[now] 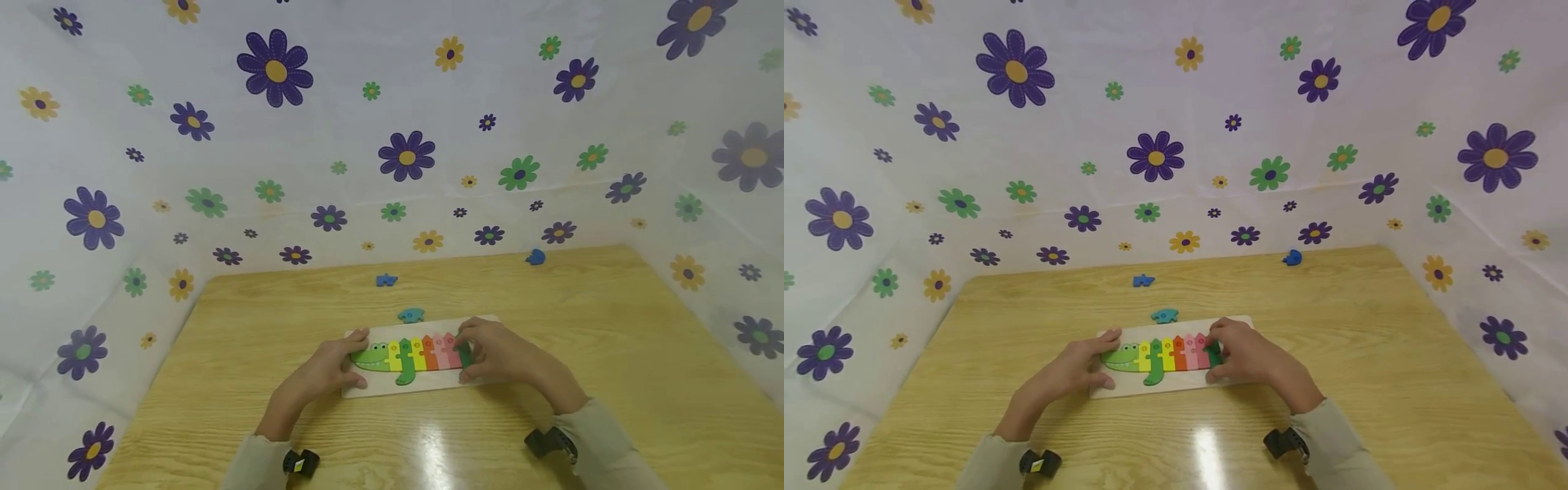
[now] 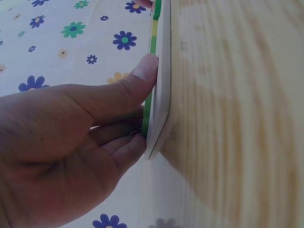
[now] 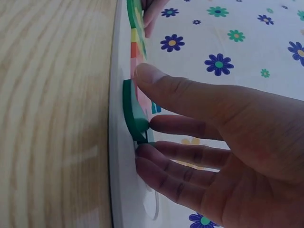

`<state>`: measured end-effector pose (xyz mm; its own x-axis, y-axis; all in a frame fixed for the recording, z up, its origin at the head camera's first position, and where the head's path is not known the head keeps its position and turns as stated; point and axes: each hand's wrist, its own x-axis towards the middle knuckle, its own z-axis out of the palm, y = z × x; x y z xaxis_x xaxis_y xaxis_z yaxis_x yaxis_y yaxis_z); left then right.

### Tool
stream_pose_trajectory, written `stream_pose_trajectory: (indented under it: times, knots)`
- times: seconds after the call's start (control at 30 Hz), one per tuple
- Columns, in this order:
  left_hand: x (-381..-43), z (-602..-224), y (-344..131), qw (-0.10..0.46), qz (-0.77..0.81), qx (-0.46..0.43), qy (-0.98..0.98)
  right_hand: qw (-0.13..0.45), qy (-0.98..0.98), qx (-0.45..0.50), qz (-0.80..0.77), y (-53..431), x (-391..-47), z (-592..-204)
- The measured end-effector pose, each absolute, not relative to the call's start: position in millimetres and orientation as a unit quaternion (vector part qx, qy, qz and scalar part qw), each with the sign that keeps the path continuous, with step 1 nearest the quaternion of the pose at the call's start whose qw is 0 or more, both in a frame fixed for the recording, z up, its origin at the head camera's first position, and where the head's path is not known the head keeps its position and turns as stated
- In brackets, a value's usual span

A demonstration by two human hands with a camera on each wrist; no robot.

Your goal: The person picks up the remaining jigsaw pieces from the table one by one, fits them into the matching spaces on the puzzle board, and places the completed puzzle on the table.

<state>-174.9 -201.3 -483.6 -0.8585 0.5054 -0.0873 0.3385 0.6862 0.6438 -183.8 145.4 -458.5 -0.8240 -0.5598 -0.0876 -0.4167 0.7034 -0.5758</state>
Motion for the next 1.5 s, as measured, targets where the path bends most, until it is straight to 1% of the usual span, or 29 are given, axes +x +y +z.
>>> stream_pose_trajectory:
  times: [0.17, 0.4, 0.6, 1.0, 1.27, 1.5]
  knots:
    - [-176, -484, -196, 0.137, 0.325, 0.233, 0.906, 0.128, 0.917, -0.26, -0.273, 151, -184, -459]
    - [-177, -483, -192, 0.139, 0.323, 0.232, 0.907, 0.069, 0.935, -0.242, -0.249, 155, -184, -456]
    - [-177, -485, -191, 0.144, 0.32, 0.228, 0.908, 0.03, 0.93, -0.247, -0.27, 154, -184, -449]
    - [-176, -483, -195, 0.137, 0.323, 0.227, 0.908, -0.014, 0.935, -0.241, -0.261, 136, -192, -437]
    - [-175, -482, -195, 0.132, 0.321, 0.229, 0.909, -0.059, 0.925, -0.257, -0.274, 120, -207, -434]
    - [-174, -482, -199, 0.131, 0.33, 0.226, 0.907, -0.069, 0.921, -0.26, -0.281, 104, -220, -434]
